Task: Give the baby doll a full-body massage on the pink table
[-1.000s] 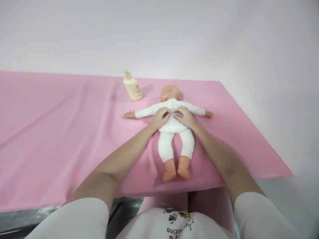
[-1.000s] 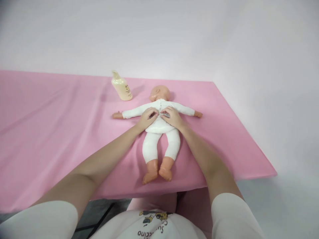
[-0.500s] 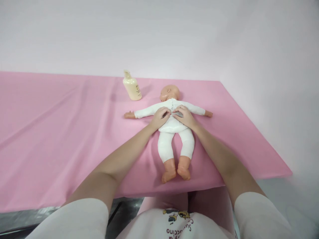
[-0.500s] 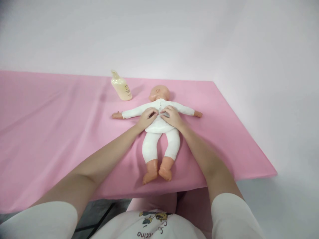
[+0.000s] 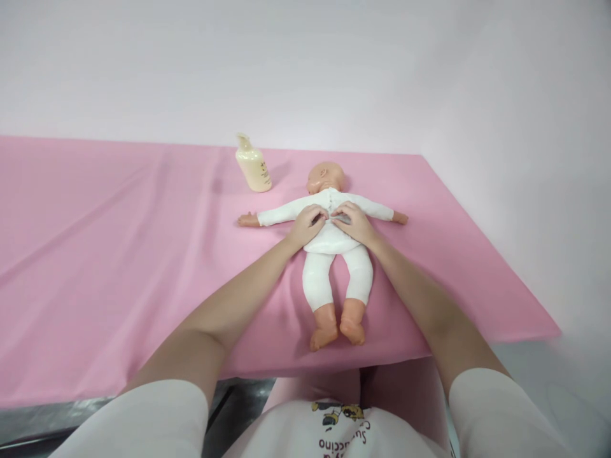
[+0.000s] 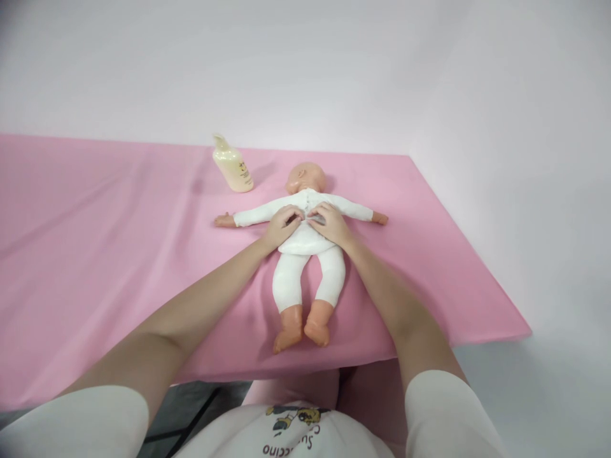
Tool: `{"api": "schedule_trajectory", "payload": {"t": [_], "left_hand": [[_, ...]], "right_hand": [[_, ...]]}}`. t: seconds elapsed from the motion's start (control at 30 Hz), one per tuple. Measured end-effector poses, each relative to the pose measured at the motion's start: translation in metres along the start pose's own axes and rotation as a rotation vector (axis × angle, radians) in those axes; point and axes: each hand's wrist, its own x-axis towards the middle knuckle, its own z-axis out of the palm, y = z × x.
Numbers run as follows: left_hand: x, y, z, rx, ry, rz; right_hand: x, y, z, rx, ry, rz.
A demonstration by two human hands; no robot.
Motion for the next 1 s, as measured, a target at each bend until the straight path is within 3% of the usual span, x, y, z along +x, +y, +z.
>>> {"api": "schedule_trajectory", "payload": {"t": [1.0], "left_hand": [[0.0008, 0.0002, -0.0003, -0.025, -0.004, -0.004]], "right_hand": [[0.0005, -0.0023, -0.001, 0.011, 0.002, 0.004]]}}
